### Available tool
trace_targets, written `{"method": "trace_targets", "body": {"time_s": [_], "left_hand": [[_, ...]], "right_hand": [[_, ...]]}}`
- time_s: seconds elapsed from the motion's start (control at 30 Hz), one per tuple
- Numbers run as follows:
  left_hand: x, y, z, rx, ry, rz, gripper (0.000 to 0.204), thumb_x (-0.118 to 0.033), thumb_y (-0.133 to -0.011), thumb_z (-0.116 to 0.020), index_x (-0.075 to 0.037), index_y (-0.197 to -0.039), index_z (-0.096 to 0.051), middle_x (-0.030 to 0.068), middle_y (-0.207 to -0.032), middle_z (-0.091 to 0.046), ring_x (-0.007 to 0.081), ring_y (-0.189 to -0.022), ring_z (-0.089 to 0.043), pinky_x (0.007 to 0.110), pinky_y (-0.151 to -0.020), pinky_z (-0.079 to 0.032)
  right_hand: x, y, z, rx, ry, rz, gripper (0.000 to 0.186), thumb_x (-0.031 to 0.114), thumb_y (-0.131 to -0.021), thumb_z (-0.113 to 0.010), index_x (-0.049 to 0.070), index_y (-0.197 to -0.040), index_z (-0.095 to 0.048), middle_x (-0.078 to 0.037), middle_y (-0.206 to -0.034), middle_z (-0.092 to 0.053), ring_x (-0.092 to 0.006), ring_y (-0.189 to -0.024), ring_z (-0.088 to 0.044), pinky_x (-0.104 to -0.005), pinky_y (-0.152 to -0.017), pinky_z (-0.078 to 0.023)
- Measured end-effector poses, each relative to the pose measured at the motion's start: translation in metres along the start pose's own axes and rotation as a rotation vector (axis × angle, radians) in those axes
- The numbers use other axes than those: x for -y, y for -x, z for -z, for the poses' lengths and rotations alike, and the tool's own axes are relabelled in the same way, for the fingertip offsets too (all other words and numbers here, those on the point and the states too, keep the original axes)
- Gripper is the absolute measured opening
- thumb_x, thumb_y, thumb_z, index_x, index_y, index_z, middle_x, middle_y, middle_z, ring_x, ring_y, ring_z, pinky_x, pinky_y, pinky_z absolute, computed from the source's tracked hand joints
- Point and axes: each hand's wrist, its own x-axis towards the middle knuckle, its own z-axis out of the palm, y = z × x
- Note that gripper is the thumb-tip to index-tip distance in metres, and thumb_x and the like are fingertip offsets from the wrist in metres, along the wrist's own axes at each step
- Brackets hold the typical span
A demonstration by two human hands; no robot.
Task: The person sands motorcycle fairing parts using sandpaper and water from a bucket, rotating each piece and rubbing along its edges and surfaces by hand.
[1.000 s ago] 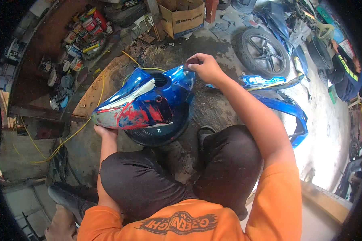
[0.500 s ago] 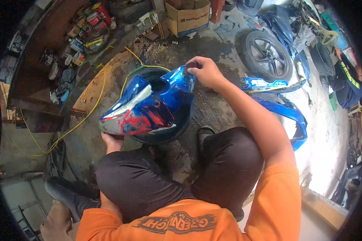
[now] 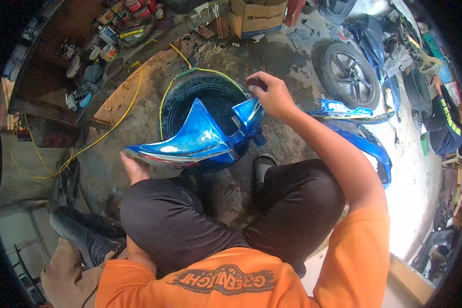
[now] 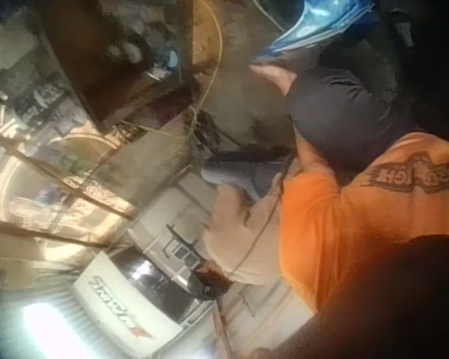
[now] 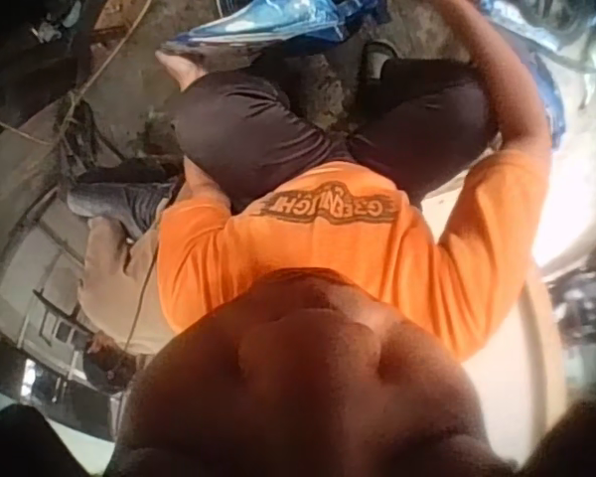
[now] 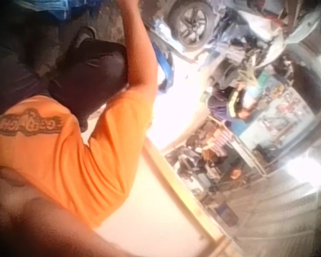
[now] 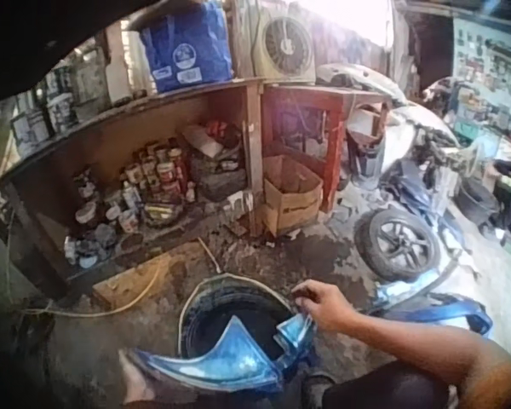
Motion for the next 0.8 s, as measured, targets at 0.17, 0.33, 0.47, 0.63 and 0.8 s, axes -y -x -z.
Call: {"method": "trace_targets", "body": {"time_s": [0.17,0.33,0.47,0.63,0.8], "left_hand": [[-0.099,0.055,-0.041,0.024,-0.472,-0.612,0.057,-0.048,-0.115,-0.052,-0.012,-0.158,-0.048,0.0103,-0.154,-0.056,0.0244,-0.138,-0.056,0.048,-0.115,-0.043],[-0.158,0.116,-0.134,0.946,-1.106,-0.574,0.074,-0.039,-0.106,-0.069,-0.006,-0.165,-0.039,0.0169,-0.147,-0.063,0.0285,-0.138,-0.060,0.049,-0.119,-0.043],[-0.107,0.145,-0.174,1.385,-1.381,-0.782,0.124,-0.052,-0.079,-0.094,-0.012,-0.174,-0.025,0.0286,-0.162,-0.048,0.0462,-0.147,-0.054,0.054,-0.123,-0.043],[-0.053,0.164,-0.187,1.252,-1.598,-0.853,0.135,-0.048,-0.067,-0.100,-0.025,-0.175,-0.022,0.0285,-0.161,-0.041,0.0524,-0.140,-0.055,0.056,-0.117,-0.049],[-0.039,0.156,-0.176,1.187,-1.462,-1.009,0.130,-0.052,-0.065,-0.100,-0.023,-0.171,-0.029,0.0259,-0.141,-0.051,0.0504,-0.108,-0.071,0.056,-0.091,-0.062]], "right_hand": [[-0.008,-0.002,0.010,-0.025,-0.033,-0.003,0.026,0.007,-0.100,-0.073,0.005,-0.126,-0.075,-0.013,-0.113,-0.081,-0.0186,-0.103,-0.075,-0.0350,-0.095,-0.057],[0.023,-0.011,0.048,-0.262,0.041,0.130,0.026,0.001,-0.098,-0.073,0.005,-0.124,-0.076,-0.011,-0.112,-0.081,-0.0182,-0.101,-0.075,-0.0326,-0.090,-0.058],[0.046,0.022,0.047,-0.133,0.314,0.238,0.024,0.000,-0.097,-0.073,0.002,-0.121,-0.075,-0.011,-0.112,-0.079,-0.0192,-0.102,-0.075,-0.0346,-0.089,-0.057],[0.044,0.040,0.028,0.009,0.500,0.434,0.021,0.000,-0.092,-0.073,0.003,-0.112,-0.073,-0.016,-0.106,-0.073,-0.0406,-0.107,-0.067,-0.0482,-0.095,-0.054],[0.045,0.045,0.011,0.115,0.501,0.529,0.022,-0.004,-0.088,-0.070,0.003,-0.109,-0.072,-0.018,-0.104,-0.072,-0.0406,-0.105,-0.068,-0.0487,-0.092,-0.056]]}}
